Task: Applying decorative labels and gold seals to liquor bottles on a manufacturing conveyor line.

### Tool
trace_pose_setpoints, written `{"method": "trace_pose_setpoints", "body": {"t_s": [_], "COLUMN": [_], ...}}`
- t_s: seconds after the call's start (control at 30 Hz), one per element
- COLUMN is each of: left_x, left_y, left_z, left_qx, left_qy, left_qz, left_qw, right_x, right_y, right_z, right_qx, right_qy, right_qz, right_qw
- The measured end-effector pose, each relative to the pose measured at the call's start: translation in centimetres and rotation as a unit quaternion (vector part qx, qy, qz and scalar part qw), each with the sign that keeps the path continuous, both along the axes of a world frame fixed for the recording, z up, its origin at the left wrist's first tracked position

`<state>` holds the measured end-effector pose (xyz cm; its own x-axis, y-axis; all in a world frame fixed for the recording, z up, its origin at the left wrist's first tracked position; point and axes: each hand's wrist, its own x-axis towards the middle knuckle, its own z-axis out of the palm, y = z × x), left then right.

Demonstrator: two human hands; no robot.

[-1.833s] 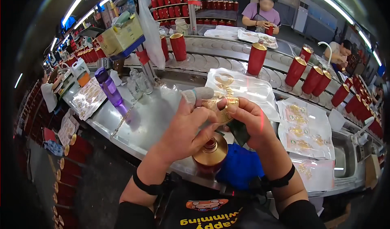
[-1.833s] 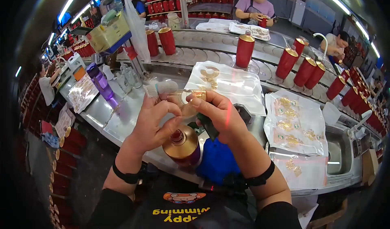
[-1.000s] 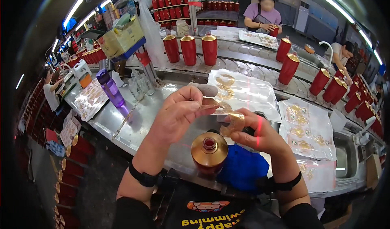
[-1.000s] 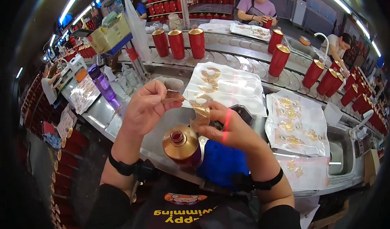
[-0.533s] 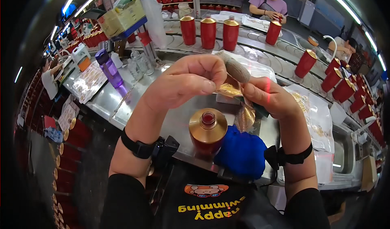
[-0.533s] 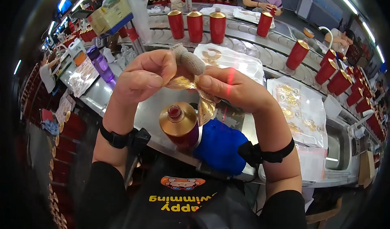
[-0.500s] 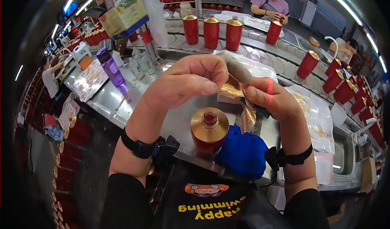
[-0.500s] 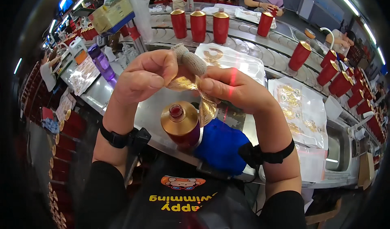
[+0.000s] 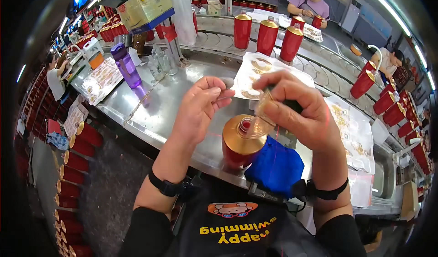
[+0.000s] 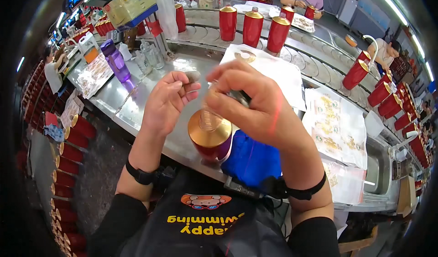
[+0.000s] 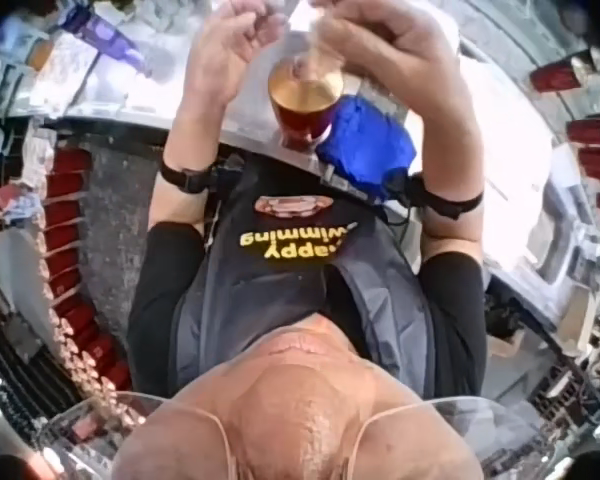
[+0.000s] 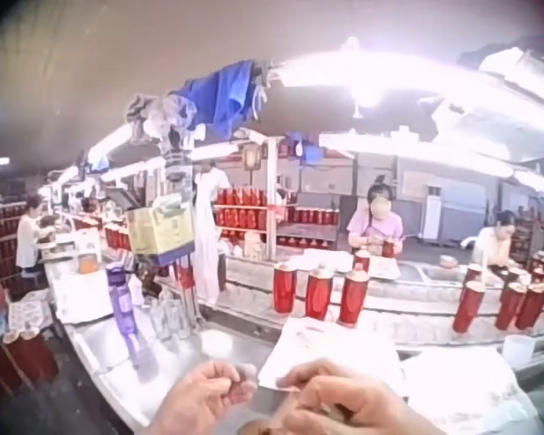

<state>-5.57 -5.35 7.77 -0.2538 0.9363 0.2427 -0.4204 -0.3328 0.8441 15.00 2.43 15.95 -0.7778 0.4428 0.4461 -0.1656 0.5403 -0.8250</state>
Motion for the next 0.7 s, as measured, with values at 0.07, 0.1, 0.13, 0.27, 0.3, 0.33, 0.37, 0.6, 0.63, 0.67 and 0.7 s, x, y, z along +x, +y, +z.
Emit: {"method": "trace_pose_setpoints", "body": {"t_s": [0.07, 0.1, 0.13, 0.27, 0.3, 0.33, 0.37, 0.6, 0.63, 0.67, 0.7], "left_x": [0.5, 0.4, 0.7, 2.1, 2.3, 2.5, 2.7, 2.0, 1.7, 1.3, 0.8], "left_y": [-0.3, -1.0, -1.6, -4.0, -4.2, -4.5, -4.7, -3.9, -3.6, -3.4, -3.0], "left_z": [-1.1, -2.2, -2.5, -2.8, -2.9, -3.0, -3.1, -4.0, -4.0, -4.0, -4.0], "left_qx": [0.011, 0.016, 0.017, 0.031, 0.041, 0.040, 0.016, -0.030, -0.028, -0.029, -0.057], "left_qy": [-0.032, -0.029, -0.031, -0.039, -0.033, -0.034, 0.017, 0.120, 0.113, 0.112, 0.146], "left_qz": [-0.024, -0.051, -0.054, -0.070, -0.054, -0.052, -0.024, 0.048, 0.039, 0.041, 0.045], "left_qw": [0.999, 0.998, 0.998, 0.996, 0.997, 0.997, 0.999, 0.991, 0.992, 0.992, 0.987], "right_x": [-1.3, -2.0, -2.4, -1.6, -1.4, -1.3, -1.4, -1.9, -2.0, -2.1, -2.1], "right_y": [-0.6, -0.7, -0.5, -0.3, -0.8, -1.3, -1.4, -1.4, -1.4, -1.5, -1.5], "right_z": [0.3, 0.0, -0.4, -5.1, -6.0, -6.9, -7.7, -9.2, -9.4, -9.5, -9.6], "right_qx": [0.013, 0.026, 0.041, -0.033, -0.049, -0.067, -0.075, -0.083, -0.084, -0.115, -0.146], "right_qy": [0.038, 0.057, 0.074, 0.038, 0.041, 0.045, 0.051, 0.053, 0.052, 0.059, 0.067], "right_qz": [0.004, 0.010, 0.014, -0.085, -0.106, -0.124, -0.129, -0.148, -0.147, -0.145, -0.145], "right_qw": [0.999, 0.998, 0.996, 0.995, 0.992, 0.989, 0.987, 0.984, 0.984, 0.981, 0.976]}}
